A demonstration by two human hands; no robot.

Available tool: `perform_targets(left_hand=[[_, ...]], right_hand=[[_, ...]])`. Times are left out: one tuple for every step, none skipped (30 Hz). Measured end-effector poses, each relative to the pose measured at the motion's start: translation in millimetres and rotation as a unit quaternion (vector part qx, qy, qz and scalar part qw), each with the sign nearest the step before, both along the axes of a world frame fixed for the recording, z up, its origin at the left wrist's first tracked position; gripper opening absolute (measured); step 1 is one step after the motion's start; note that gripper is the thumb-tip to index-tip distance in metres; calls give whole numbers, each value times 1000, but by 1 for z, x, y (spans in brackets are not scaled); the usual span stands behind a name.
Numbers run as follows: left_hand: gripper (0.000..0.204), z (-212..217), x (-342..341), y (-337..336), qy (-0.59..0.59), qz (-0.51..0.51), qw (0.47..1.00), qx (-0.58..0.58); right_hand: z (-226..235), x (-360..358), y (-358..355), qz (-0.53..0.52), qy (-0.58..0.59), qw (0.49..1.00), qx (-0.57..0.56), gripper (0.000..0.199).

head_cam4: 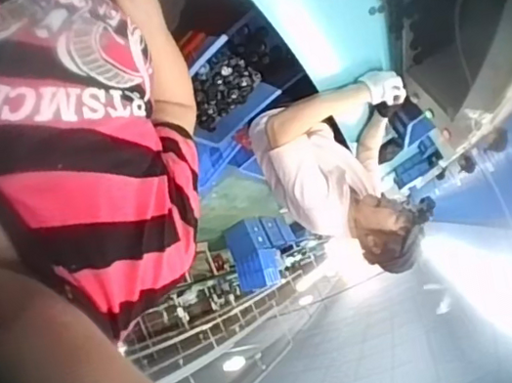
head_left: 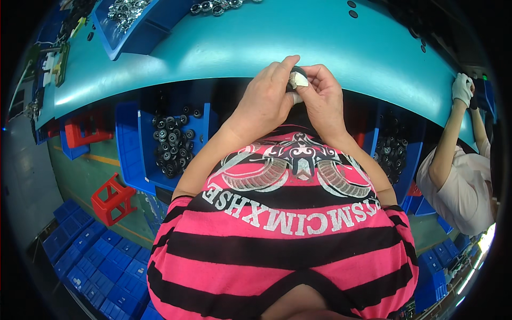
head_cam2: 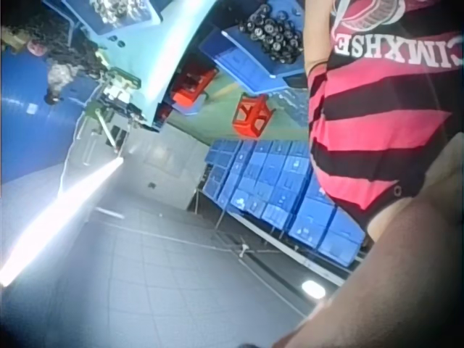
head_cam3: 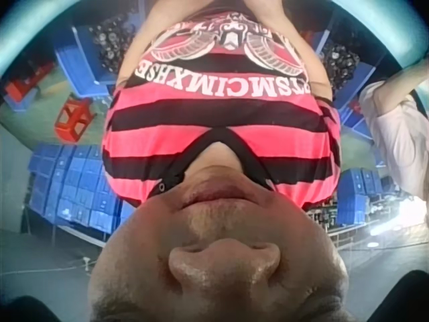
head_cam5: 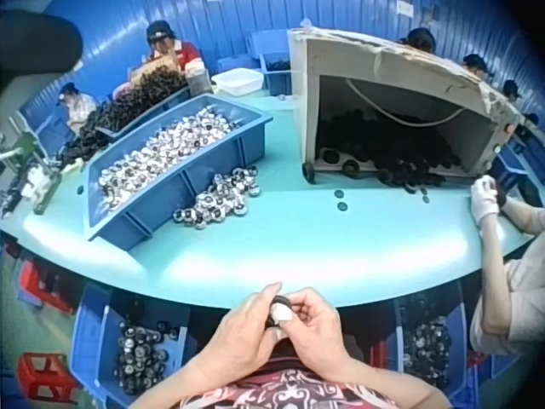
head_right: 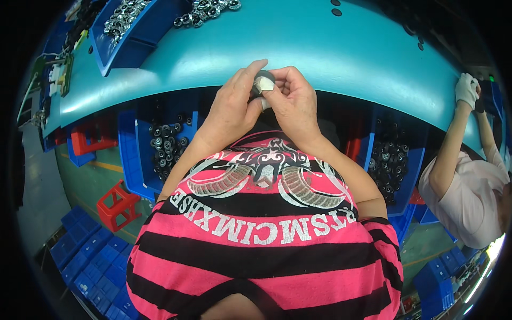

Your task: Assembling small mechanical components at a factory workbench.

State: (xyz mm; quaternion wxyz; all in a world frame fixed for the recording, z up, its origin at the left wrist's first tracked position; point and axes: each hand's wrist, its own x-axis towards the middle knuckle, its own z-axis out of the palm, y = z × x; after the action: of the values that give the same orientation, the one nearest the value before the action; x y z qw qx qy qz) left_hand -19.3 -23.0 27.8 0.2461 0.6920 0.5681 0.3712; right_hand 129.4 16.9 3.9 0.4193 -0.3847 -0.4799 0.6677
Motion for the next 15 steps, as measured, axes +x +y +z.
perform_targets(left_hand=[[62,0,1,1,22,3,1000,16],[62,0,2,2,32,9,999,23],[62,1,3,2,42,14,999,30],[62,1,4,3,52,19,998,37],[62,0,5,3,53,25,997,42],[62,0,7,3,54,31,997,46],[61,0,8,3,54,36,997,51],[61,0,9,3,54,39,997,51],[61,-1,9,4,54,41,996,50],[60,-1,10,4,53,44,996,50],[58,-2,10,4,49,46,996,57],[57,-4,10,5,44,48,996,64],[55,-5,10,5,39,50,995,70],[54,-4,10,5,-22,61,997,30],[53,-3,12,3,-84,72,994,-10]], right_hand=[[-1,0,0,-3,-5,1000,7,18],[-2,0,0,-6,-11,1000,16,18],[-3,-1,0,-9,-6,1000,16,18],[-4,-1,-1,-13,0,1000,16,18],[-4,-2,0,-15,7,1000,16,18],[-5,-2,-1,-17,3,1000,19,18],[-7,-2,-1,-20,-1,1000,21,18],[-7,-2,-1,-23,-5,999,23,18],[-8,-2,-1,-24,-5,999,23,18],[-7,-2,-1,-25,-6,999,24,17],[-7,-2,-1,-25,-7,999,25,17],[-7,-3,-1,-27,12,999,16,17],[-6,-4,-1,-28,30,999,8,17],[-5,-5,-1,-29,49,998,-1,17],[-4,-5,0,-24,68,997,-30,17]])
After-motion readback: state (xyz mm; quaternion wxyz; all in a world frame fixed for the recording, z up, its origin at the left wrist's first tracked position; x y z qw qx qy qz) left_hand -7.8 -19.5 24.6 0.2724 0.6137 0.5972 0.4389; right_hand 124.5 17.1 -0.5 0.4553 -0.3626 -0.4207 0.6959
